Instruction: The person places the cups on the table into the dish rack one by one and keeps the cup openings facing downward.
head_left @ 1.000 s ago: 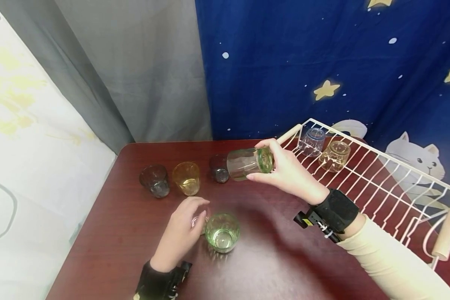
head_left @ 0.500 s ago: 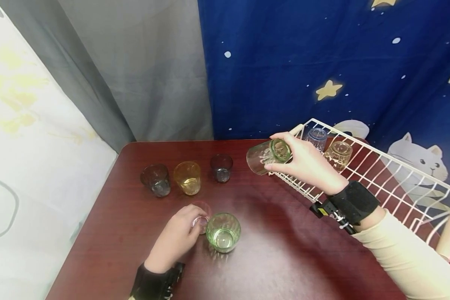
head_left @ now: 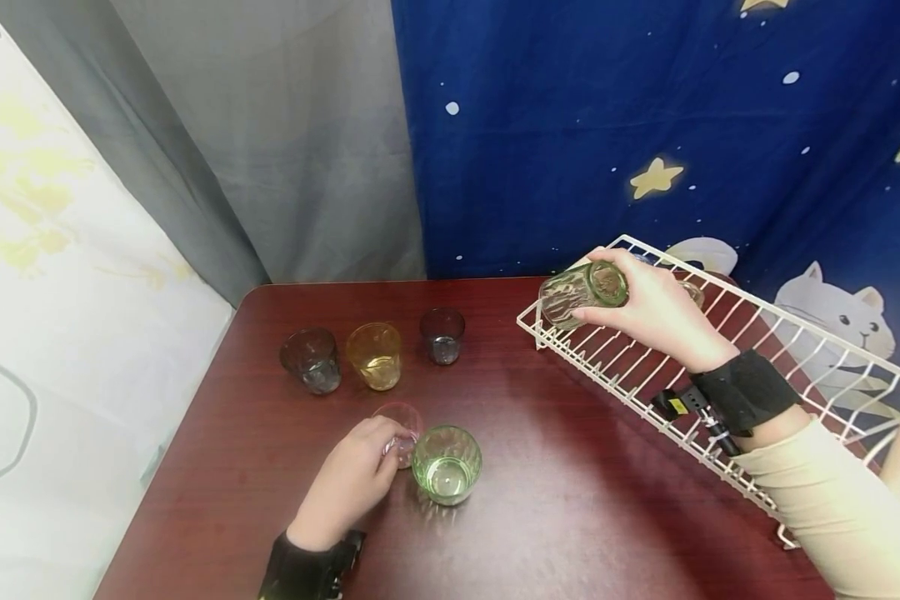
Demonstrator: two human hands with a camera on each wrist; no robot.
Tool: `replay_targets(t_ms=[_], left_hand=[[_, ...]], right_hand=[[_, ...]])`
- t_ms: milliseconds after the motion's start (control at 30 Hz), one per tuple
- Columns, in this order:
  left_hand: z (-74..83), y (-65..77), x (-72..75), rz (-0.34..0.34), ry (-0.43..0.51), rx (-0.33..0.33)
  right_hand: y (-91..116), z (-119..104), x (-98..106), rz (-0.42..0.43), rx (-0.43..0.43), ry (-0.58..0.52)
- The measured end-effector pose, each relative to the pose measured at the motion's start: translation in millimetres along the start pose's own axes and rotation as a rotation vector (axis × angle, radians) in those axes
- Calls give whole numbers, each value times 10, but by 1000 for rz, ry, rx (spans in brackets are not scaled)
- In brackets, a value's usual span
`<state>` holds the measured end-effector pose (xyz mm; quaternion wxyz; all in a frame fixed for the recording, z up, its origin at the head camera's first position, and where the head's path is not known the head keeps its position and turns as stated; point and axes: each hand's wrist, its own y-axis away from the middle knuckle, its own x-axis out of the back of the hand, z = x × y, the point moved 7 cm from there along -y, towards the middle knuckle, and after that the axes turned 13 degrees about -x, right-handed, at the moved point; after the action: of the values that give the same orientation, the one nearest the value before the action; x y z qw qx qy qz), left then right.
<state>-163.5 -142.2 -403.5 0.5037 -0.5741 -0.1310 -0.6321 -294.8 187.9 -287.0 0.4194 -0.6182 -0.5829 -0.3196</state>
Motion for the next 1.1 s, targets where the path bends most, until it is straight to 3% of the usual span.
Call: replay_targets(t_ms=[633, 1100], left_hand=[[-3, 27, -39, -6, -39, -9], [48, 21, -64, 4, -75, -64]], right_hand=[[-65, 528, 165, 4, -100, 115], [-67, 976, 318, 16, -281, 149]])
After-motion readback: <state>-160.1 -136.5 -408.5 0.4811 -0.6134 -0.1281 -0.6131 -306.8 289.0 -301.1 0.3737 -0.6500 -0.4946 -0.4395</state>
